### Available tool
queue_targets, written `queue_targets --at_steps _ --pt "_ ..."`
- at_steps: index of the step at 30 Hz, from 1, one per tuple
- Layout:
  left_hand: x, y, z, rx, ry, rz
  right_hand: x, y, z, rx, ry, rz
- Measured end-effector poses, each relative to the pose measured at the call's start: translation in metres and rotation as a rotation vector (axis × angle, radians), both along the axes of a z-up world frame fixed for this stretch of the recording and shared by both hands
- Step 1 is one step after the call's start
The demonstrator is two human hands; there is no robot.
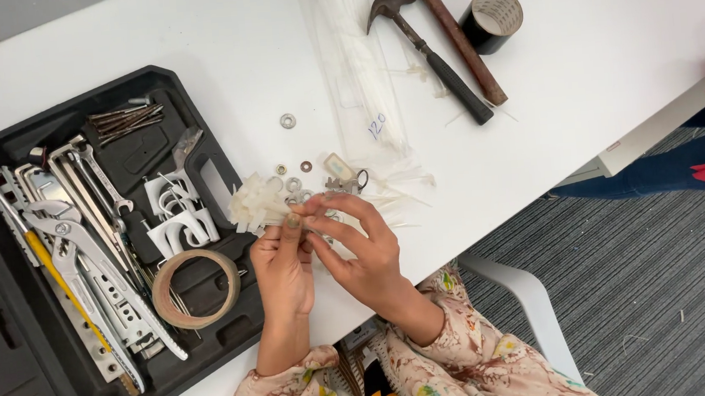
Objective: Organizing and inspecting plastic zip ties and metal washers on a workbench.
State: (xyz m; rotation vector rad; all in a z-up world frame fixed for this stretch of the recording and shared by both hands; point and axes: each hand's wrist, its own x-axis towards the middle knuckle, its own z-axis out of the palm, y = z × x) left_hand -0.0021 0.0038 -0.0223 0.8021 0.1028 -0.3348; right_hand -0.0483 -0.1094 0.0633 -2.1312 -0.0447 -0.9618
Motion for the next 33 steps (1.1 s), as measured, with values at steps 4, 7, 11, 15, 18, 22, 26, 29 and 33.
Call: queue_targets --at_steps 4,7,11,15,18,22,26,29,33 --pt "0.003 -0.005 0.041 0.051 0.038 -0.028 -0.001 -0.003 -0.007 0.066 0.091 -0.021" --pt "0.003 -0.002 0.035 0.020 -0.031 -0.037 0.002 -0.003 -0.002 0.027 0.034 0.049" --pt "0.004 -0.005 0.038 0.007 0.014 -0.069 0.004 -0.003 0.006 -0.032 0.031 0.041" --pt "0.003 -0.004 0.039 -0.037 0.032 -0.071 0.001 -0.003 0.004 -0.041 0.052 0.031" --pt "0.001 -0.002 0.026 -0.034 0.000 -0.091 0.000 -0.004 0.002 -0.004 0.072 0.015" --pt "0.002 -0.001 0.032 -0.022 0.003 -0.114 -0.004 -0.008 -0.010 0.114 0.121 0.019" --pt "0.000 -0.002 0.039 0.007 -0.049 -0.177 -0.010 -0.015 -0.014 0.522 0.290 0.129" --pt "-0.001 -0.002 0.042 0.039 -0.080 -0.173 -0.009 -0.021 -0.021 0.697 0.361 0.208" --pt "-0.004 0.001 0.030 0.130 -0.187 -0.192 -0.007 -0.033 -0.031 0.918 0.441 0.312"
